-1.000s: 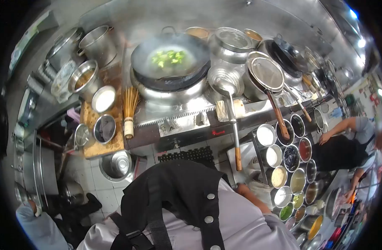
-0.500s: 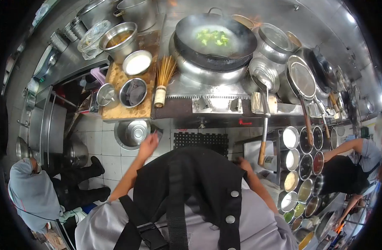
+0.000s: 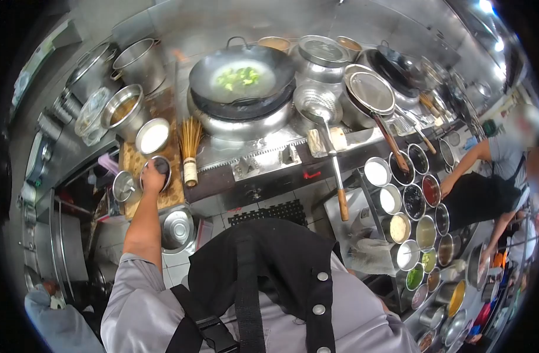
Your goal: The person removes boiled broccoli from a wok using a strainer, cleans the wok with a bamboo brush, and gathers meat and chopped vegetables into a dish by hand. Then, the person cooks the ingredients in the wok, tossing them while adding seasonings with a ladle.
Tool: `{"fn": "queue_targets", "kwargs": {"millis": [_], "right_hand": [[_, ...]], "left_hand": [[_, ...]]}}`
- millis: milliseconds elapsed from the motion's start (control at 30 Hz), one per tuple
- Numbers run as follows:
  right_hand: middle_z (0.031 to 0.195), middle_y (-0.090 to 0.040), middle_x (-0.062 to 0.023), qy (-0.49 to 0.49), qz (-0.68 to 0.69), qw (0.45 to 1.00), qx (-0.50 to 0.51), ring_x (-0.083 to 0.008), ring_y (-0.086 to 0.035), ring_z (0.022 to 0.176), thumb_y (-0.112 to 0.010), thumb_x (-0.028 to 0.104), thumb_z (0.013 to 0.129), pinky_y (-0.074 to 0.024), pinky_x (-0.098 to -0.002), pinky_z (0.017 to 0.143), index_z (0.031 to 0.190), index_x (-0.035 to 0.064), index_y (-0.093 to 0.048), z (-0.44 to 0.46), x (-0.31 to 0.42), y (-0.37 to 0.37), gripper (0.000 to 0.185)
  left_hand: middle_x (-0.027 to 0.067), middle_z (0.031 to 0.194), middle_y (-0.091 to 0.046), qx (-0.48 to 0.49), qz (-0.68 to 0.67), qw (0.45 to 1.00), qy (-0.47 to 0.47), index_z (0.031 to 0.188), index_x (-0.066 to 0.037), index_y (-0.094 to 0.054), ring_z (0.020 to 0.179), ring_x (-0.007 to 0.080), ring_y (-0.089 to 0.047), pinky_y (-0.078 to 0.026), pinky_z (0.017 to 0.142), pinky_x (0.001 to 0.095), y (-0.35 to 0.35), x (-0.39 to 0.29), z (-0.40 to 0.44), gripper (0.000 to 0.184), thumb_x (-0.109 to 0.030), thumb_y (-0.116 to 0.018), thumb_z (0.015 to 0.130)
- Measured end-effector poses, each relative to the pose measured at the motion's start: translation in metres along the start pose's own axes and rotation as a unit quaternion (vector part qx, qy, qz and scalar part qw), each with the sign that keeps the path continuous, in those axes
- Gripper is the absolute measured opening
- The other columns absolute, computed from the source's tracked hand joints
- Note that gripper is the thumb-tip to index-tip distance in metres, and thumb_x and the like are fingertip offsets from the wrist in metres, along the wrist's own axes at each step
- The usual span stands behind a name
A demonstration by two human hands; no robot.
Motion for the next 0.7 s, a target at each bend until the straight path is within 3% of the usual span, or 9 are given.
{"fn": "queue_targets", "kwargs": {"millis": [67, 133, 167, 233, 267, 333, 400, 567, 700], "right_hand": [[0.109, -0.071, -0.0229, -0.025, 0.002, 1.0, -0.001, -0.0394, -0.067, 0.106, -0.067, 0.025, 0.086, -0.052, -0.0449, 0.089, 0.129, 0.0075, -0.062, -0.014, -0.023, -0.004, 0.047], [0.109, -0.071, -0.023, -0.041, 0.004, 0.999, -0.003, -0.0395, -0.067, 0.107, -0.067, 0.025, 0.086, -0.0519, -0.045, 0.089, 0.129, 0.0075, -0.062, -0.019, -0.037, -0.01, 0.047], [0.109, -0.071, -0.023, -0.048, 0.006, 0.999, -0.003, -0.0395, -0.067, 0.107, -0.067, 0.025, 0.085, -0.0519, -0.045, 0.089, 0.129, 0.0075, -0.062, -0.023, -0.042, -0.013, 0.047], [0.11, -0.071, -0.0231, -0.053, 0.01, 0.999, -0.002, -0.0396, -0.067, 0.107, -0.068, 0.025, 0.085, -0.0519, -0.0451, 0.09, 0.129, 0.0075, -0.063, -0.025, -0.047, -0.017, 0.047], [0.11, -0.071, -0.0232, -0.05, 0.012, 0.999, -0.003, -0.0396, -0.067, 0.107, -0.068, 0.025, 0.085, -0.0518, -0.0452, 0.09, 0.129, 0.0075, -0.063, -0.024, -0.046, -0.017, 0.047], [0.11, -0.071, -0.0232, -0.043, 0.014, 0.999, -0.002, -0.0397, -0.067, 0.107, -0.068, 0.025, 0.084, -0.0518, -0.0453, 0.09, 0.129, 0.0075, -0.063, -0.02, -0.042, -0.016, 0.048], [0.111, -0.071, -0.0233, -0.035, 0.015, 0.999, 0.0, -0.0398, -0.067, 0.108, -0.068, 0.024, 0.084, -0.0517, -0.0454, 0.09, 0.128, 0.0076, -0.063, -0.016, -0.036, -0.016, 0.048], [0.112, -0.071, -0.0236, -0.003, 0.013, 1.0, -0.006, -0.04, -0.067, 0.108, -0.069, 0.024, 0.083, -0.0516, -0.0456, 0.091, 0.128, 0.0076, -0.064, -0.005, -0.008, -0.003, 0.048], [0.112, -0.07, -0.0237, 0.012, 0.021, 0.999, -0.03, -0.0401, -0.067, 0.109, -0.069, 0.023, 0.083, -0.0515, -0.0457, 0.092, 0.128, 0.0077, -0.064, 0.004, 0.015, 0.013, 0.048]], "left_hand": [[0.0243, 0.136, -0.054, -0.02, -0.018, 0.999, -0.028, 0.151, -0.017, -0.036, 0.122, 0.0462, -0.055, -0.047, 0.103, 0.0488, 0.0, 0.004, 0.015, 0.082, -0.019, -0.076, 0.079], [0.0204, 0.126, -0.062, -0.146, -0.268, 0.952, -0.02, 0.143, -0.011, -0.044, 0.11, 0.0399, -0.063, -0.049, 0.098, 0.0466, 0.022, 0.006, 0.016, 0.067, -0.017, -0.071, 0.082], [0.0204, 0.126, -0.062, -0.143, -0.268, 0.952, -0.025, 0.143, -0.011, -0.044, 0.11, 0.0399, -0.063, -0.049, 0.098, 0.0466, 0.032, -0.008, 0.008, 0.067, -0.017, -0.071, 0.082], [0.0165, 0.117, -0.066, -0.107, -0.733, 0.67, 0.04, 0.131, -0.006, -0.053, 0.105, 0.0343, -0.064, -0.051, 0.093, 0.046, 0.046, -0.025, -0.018, 0.051, -0.018, -0.068, 0.084], [0.0122, 0.115, -0.065, 0.029, -0.833, 0.548, 0.068, 0.128, -0.005, -0.056, 0.11, 0.0373, -0.062, -0.049, 0.097, 0.0509, 0.031, -0.033, -0.026, 0.048, -0.025, -0.069, 0.086], [0.0216, 0.123, -0.062, 0.23, -0.913, 0.336, 0.03, 0.122, -0.004, -0.06, 0.111, 0.0427, -0.06, -0.051, 0.093, 0.0565, 0.031, -0.069, -0.079, 0.056, -0.044, -0.07, 0.085], [0.0254, 0.133, -0.056, 0.264, -0.913, 0.309, 0.017, 0.13, -0.004, -0.057, 0.121, 0.0487, -0.055, -0.048, 0.099, 0.062, 0.047, -0.122, -0.14, 0.073, -0.058, -0.068, 0.083], [0.026, 0.144, -0.047, 0.42, -0.889, 0.181, 0.03, 0.145, -0.007, -0.044, 0.126, 0.0439, -0.053, -0.052, 0.099, 0.0515, 0.039, -0.183, -0.227, 0.081, -0.047, -0.078, 0.084], [0.0247, 0.138, -0.052, 0.47, -0.863, 0.184, 0.004, 0.145, -0.009, -0.044, 0.116, 0.0356, -0.06, -0.055, 0.092, 0.0445, 0.041, -0.202, -0.249, 0.075, -0.037, -0.079, 0.085]]}}
Point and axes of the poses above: each hand's wrist, its own z-axis towards the middle knuckle, its own y-axis out of the back of the hand, x = y × z, the point moved 5 cm from there along z, towards the middle knuckle
